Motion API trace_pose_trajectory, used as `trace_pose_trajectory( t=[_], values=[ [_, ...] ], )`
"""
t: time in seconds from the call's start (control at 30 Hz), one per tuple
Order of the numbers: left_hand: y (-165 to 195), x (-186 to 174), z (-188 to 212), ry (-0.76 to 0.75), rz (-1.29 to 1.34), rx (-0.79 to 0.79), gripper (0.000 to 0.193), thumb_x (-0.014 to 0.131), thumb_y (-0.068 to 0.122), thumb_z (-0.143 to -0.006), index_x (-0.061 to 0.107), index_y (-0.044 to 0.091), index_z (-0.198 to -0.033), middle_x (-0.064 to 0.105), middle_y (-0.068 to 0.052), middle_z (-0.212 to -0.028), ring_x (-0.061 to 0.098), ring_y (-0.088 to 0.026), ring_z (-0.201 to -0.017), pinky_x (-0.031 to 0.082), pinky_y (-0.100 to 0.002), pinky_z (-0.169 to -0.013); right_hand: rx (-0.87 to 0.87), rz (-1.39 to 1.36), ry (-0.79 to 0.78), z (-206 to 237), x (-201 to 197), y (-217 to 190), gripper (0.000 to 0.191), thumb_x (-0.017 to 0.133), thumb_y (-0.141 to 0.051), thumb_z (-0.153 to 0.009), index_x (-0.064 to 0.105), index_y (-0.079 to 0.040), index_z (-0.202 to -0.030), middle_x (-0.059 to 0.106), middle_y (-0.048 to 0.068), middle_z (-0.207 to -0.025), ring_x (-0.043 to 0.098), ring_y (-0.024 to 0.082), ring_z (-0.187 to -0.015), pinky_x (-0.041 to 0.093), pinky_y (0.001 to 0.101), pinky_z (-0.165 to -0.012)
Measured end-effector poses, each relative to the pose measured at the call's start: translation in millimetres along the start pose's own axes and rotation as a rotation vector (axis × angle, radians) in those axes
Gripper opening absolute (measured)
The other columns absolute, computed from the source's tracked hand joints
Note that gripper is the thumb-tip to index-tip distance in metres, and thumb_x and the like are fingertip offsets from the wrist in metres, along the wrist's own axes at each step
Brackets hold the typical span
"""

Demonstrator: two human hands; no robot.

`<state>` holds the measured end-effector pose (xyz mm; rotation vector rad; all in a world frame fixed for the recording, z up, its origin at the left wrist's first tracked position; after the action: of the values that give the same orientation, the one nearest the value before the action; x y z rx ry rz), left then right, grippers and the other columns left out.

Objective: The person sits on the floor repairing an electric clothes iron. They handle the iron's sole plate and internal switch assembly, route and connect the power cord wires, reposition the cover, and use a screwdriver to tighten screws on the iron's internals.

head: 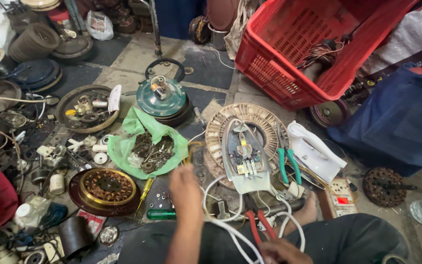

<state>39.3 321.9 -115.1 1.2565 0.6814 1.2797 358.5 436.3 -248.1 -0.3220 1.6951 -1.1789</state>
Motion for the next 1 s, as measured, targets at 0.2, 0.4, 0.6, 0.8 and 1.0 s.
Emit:
trace_pose_trajectory(
  t=[0.2,0.4,0.6,0.8,1.0],
  values=[
    [-58.9,28.7,30.5,-0.119,0.449,-0.357,0.024,0.051,0.018,-0.1,0.058,0.008,-0.121,0.048,-0.002,-0.074,0.041,-0.012,-0.056,0.037,-0.029,-0.05,0.081,-0.118,0.087,-35.0,-48.1,-94.2,0.055,0.075,-0.014,-0.084,0.06,-0.01,-0.137,0.074,0.01,-0.124,0.074,0.019,-0.113,0.058,0.0306,-0.093],
    [-74.7,50.4,3.6,-0.348,0.957,-0.461,0.019,0.049,0.02,-0.103,0.054,0.007,-0.116,0.048,-0.001,-0.076,0.043,-0.012,-0.06,0.038,-0.028,-0.056,-0.094,-0.388,-0.08,-97.6,-12.6,-189.7,0.063,0.07,-0.01,-0.093,0.042,-0.006,-0.15,0.066,0.017,-0.128,0.062,0.019,-0.116,0.051,0.0322,-0.095],
    [-54.4,36.4,-29.2,-0.297,0.939,-0.425,0.021,0.052,0.014,-0.102,0.059,0.003,-0.118,0.05,0.001,-0.076,0.04,-0.008,-0.057,0.033,-0.025,-0.051,0.15,-0.272,-0.163,-110.8,-1.2,-183.4,0.029,0.067,-0.018,-0.1,0.069,-0.002,-0.124,0.07,0.013,-0.101,0.064,0.014,-0.088,0.055,0.0274,-0.077],
    [-35.6,70.1,-9.4,-0.429,1.108,-0.575,0.017,0.049,0.014,-0.103,0.054,0.003,-0.116,0.05,0.0,-0.078,0.044,-0.01,-0.062,0.039,-0.026,-0.06,-0.014,-0.456,-0.281,-135.6,5.3,-194.3,0.036,0.067,-0.018,-0.098,0.063,-0.004,-0.131,0.071,0.003,-0.109,0.063,0.007,-0.095,0.054,0.0246,-0.08],
    [-47.7,29.8,-44.9,-0.148,0.918,-0.514,0.026,0.05,0.001,-0.098,0.051,0.003,-0.124,0.049,-0.001,-0.078,0.042,-0.01,-0.06,0.037,-0.027,-0.059,0.383,-0.612,-0.36,-124.3,-8.7,-189.7,0.03,0.058,-0.026,-0.106,0.067,0.002,-0.113,0.068,0.013,-0.073,0.064,0.019,-0.061,0.055,0.0346,-0.059]
  ],
)
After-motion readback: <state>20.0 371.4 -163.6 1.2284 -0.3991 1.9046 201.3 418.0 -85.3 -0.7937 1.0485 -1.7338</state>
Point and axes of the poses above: each hand's wrist, its own z-axis away from the middle knuckle, its own x-axis out of the palm, y = z × x, the point moved 9 cm from there along -z, towards the middle knuckle
